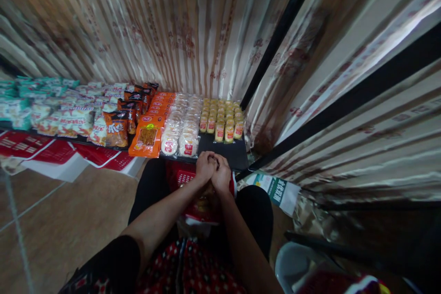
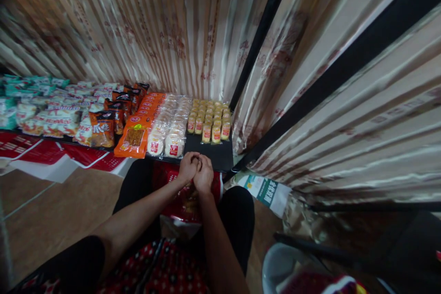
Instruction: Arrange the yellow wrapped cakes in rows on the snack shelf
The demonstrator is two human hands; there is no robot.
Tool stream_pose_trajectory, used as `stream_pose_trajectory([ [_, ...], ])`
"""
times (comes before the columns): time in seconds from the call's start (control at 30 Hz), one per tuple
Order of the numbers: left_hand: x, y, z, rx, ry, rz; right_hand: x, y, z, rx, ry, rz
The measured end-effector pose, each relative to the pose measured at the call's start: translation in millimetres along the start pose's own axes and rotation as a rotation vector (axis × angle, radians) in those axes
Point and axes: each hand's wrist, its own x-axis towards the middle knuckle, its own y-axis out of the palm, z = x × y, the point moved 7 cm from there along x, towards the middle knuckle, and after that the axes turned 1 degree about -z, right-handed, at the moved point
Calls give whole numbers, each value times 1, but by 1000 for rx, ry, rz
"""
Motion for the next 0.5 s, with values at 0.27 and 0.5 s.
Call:
stream_pose_trajectory([
  [0.27,-46,-7,36,-21,-28,-45,-51,11,-14,64,-9,27],
  [0.5,-80,7,108,374,-312,298,-104,62,-54,-225,232,606],
])
